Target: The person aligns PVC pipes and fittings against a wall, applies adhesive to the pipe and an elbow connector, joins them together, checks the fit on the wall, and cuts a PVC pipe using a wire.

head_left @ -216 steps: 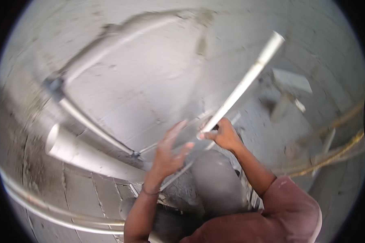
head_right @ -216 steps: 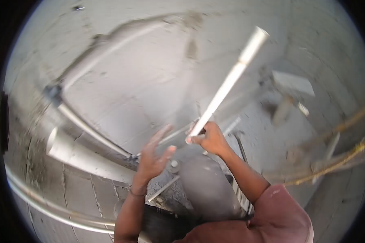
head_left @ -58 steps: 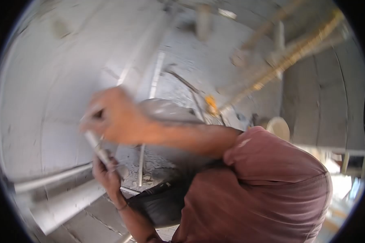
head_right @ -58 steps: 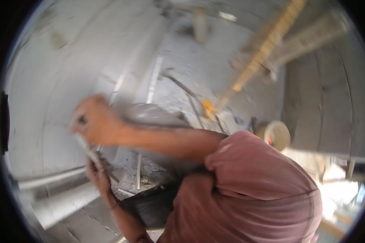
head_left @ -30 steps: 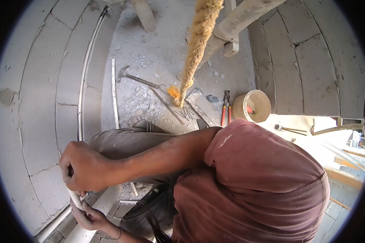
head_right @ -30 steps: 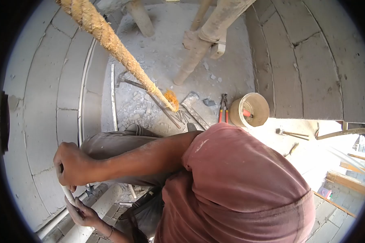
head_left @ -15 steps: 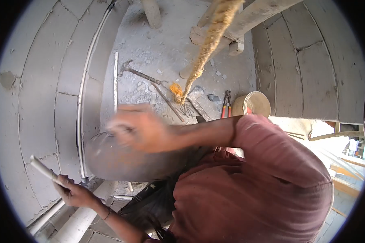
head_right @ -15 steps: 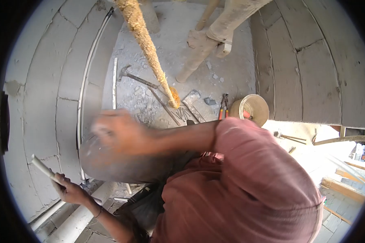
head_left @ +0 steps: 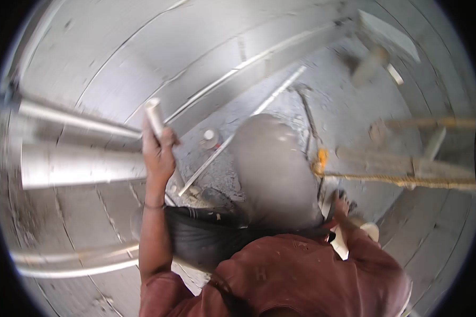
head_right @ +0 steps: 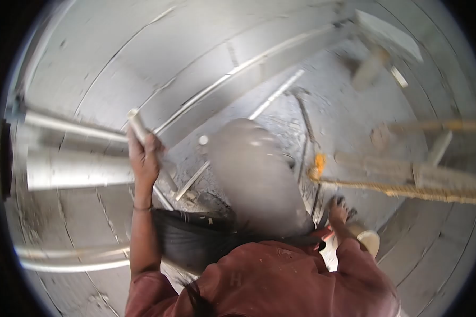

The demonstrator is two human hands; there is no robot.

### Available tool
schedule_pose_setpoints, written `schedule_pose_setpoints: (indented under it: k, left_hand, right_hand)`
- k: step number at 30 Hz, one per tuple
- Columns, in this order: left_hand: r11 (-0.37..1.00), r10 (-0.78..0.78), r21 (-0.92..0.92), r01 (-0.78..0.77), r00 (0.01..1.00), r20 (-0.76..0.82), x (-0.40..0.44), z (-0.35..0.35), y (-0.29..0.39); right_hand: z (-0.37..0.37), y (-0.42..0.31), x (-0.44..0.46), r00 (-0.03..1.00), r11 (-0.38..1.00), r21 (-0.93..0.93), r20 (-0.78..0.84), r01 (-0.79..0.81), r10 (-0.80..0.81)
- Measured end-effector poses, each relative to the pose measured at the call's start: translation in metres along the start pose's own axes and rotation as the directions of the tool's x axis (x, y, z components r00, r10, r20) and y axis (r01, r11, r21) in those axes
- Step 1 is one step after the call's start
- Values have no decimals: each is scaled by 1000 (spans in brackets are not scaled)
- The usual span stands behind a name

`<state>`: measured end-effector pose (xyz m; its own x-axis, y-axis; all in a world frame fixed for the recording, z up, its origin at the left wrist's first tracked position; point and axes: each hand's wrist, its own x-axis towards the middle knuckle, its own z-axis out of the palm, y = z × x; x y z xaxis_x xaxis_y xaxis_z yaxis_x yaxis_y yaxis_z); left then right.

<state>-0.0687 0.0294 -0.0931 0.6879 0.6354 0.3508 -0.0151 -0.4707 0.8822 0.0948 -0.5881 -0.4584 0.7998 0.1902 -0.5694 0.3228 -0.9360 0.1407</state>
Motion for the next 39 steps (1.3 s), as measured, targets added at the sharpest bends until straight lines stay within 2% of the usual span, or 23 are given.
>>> schedule_pose_setpoints:
  k: [2,5,7,8,9,11,12,14,16,18,20,22,23,24,25,26,27,29,33,35,36,38,39]
  left_hand:
    - [990,123,72,-119,991,-50,9,-9,-5]
    - [992,11,-117,-37,977,-212,6,-10,27]
    - [992,13,-119,-40,975,-223,4,-23,25]
    - [991,15,-126,-44,976,-217,1,-28,22]
    - [990,-1,-139,-33,972,-233,-1,-32,17]
    - [993,82,-53,-106,939,-334,1,-36,11]
    - [993,45,-78,-87,899,-435,3,-33,13]
    - [991,-11,-119,-56,867,-498,3,-33,9]
    - [987,-60,-157,-34,831,-553,2,-36,7]
    - [999,-34,-13,32,852,-523,-2,-40,2]
    - [997,35,77,6,854,-519,-4,-40,-5]
    - [970,92,242,35,866,-492,-7,-36,0]
    - [966,74,254,51,884,-462,-8,-31,1]
    - [960,50,269,78,898,-437,-12,-27,-1]
    - [982,30,184,46,920,-390,-17,-23,-7]
    - [995,17,101,19,940,-340,-21,-19,-11]
    - [999,46,22,-41,937,-347,-18,-13,-10]
    - [994,78,-41,-101,926,-368,-19,-16,-11]
    - [997,-41,40,60,930,-365,-26,-19,-27]
    - [999,-40,16,50,928,-371,-22,-20,-33]
    - [998,-50,12,59,930,-363,-21,-18,-32]
    - [905,-361,-353,239,871,-335,-26,-14,-24]
    - [898,-376,-359,253,867,-327,-28,-15,-28]
  right_hand:
    - [1,2,12,998,999,-32,-43,34,-35]
    - [-38,-13,-13,996,995,-103,-86,2,-10]
    - [-62,-20,-19,1000,1000,23,21,-14,14]
    - [-61,1,-17,987,985,55,-26,161,-160]
    - [-83,-1,-25,987,987,30,-26,160,-160]
    - [-164,-28,-64,970,936,261,-9,236,-242]
    - [-208,-40,-87,954,902,319,-35,292,-296]
    - [-315,-90,-144,929,907,204,-76,369,-361]
    - [-398,-139,-196,911,886,223,-167,407,-377]
    - [-447,-173,-220,858,669,537,-316,514,-405]
    - [-490,-222,-229,772,303,733,-461,609,-438]
    - [-524,-279,-204,562,-52,705,-605,707,-564]
    - [-530,-320,-193,575,-247,800,-573,547,-584]
    - [-540,-354,-175,564,-253,887,-444,385,-697]
    - [-539,-391,-145,460,-213,953,-291,214,-839]
    - [-527,-429,-132,491,-140,989,-148,54,-858]
    - [-514,-458,-121,455,-127,991,-133,43,-881]
    - [-489,-502,-105,482,52,960,185,-275,-857]
    - [-468,-527,-82,396,132,941,255,-313,-882]
    - [-462,-540,-112,603,214,973,224,-90,-766]
    - [-459,-541,-126,644,256,966,220,-39,-733]
    - [-460,-549,-139,666,294,956,211,14,-716]
    - [-460,-551,-140,681,326,942,186,82,-708]
